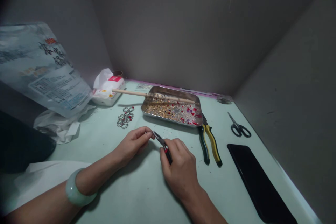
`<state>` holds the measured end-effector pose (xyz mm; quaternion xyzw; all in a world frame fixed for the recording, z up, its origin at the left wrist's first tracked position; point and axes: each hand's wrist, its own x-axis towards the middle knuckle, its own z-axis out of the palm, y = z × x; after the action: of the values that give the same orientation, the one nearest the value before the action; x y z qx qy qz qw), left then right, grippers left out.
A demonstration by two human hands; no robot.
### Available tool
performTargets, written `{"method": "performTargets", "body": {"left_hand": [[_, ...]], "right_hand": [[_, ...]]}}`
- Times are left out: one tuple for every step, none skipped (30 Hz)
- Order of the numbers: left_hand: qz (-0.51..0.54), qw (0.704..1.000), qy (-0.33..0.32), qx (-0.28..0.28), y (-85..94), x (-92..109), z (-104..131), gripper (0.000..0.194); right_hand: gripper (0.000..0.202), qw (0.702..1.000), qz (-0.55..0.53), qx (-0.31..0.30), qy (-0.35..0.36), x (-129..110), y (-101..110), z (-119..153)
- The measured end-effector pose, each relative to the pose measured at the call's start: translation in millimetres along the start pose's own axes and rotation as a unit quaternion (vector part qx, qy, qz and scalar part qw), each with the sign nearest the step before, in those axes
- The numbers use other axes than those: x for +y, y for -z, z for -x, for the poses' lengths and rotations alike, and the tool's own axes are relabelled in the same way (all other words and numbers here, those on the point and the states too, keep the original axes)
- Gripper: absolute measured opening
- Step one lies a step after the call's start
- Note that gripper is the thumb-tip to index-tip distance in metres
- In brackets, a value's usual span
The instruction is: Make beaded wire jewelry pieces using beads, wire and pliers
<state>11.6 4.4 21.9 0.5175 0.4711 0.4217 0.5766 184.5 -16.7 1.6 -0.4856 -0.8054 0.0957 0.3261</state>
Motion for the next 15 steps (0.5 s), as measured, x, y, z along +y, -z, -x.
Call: {"method": "performTargets", "body": {"left_hand": [[-0.007,1.0,-0.002,0.001,0.0,-0.2,-0.2,0.02],[-0.016,1.0,-0.005,0.001,-0.1,-0.6,-0.4,0.02],[-0.026,1.0,-0.008,0.001,0.0,-1.1,-0.7,0.02],[-0.035,0.999,-0.011,0.0,0.1,-1.7,-1.1,0.019],[-0.044,0.999,-0.015,-0.001,0.2,-2.4,-1.4,0.02],[-0.052,0.998,-0.018,-0.001,0.4,-3.1,-1.6,0.02],[-0.06,0.998,-0.021,-0.001,0.6,-3.8,-1.7,0.02],[-0.068,0.997,-0.023,0.0,0.9,-4.5,-1.8,0.021],[-0.076,0.997,-0.024,0.002,1.0,-5.2,-1.7,0.022],[-0.082,0.996,-0.025,0.003,1.1,-5.9,-1.6,0.023],[-0.09,0.996,-0.027,0.004,1.1,-6.6,-1.4,0.024],[-0.099,0.995,-0.031,0.006,1.0,-7.1,-1.2,0.024],[-0.112,0.993,-0.036,0.01,0.7,-7.5,-1.0,0.025],[-0.129,0.991,-0.044,0.016,0.4,-7.7,-0.8,0.025],[-0.15,0.987,-0.052,0.024,0.0,-7.7,-0.6,0.024]], "right_hand": [[0.018,1.0,0.003,0.001,0.001,-0.1,-0.1,0.1],[0.018,1.0,0.007,0.0,0.002,-0.3,-0.1,0.2],[0.018,1.0,0.012,0.001,0.004,-0.4,-0.1,0.3],[0.018,1.0,0.019,0.002,0.007,-0.4,-0.1,0.4],[0.019,1.0,0.026,0.003,0.008,-0.3,-0.1,0.6],[0.019,0.999,0.033,0.004,0.009,-0.1,-0.2,0.8],[0.018,0.999,0.04,0.006,0.01,0.2,-0.5,1.0],[0.018,0.999,0.047,0.009,0.01,0.6,-0.9,1.4],[0.018,0.998,0.052,0.013,0.011,0.9,-1.5,1.7],[0.018,0.998,0.058,0.017,0.011,1.0,-2.2,2.1],[0.017,0.998,0.061,0.019,0.011,1.1,-3.1,2.5],[0.017,0.998,0.064,0.02,0.012,0.8,-4.1,2.8],[0.017,0.998,0.066,0.019,0.012,0.4,-5.0,3.1],[0.017,0.997,0.068,0.017,0.01,-0.2,-5.9,3.3],[0.017,0.997,0.069,0.016,0.009,-1.1,-6.7,3.4]]}}
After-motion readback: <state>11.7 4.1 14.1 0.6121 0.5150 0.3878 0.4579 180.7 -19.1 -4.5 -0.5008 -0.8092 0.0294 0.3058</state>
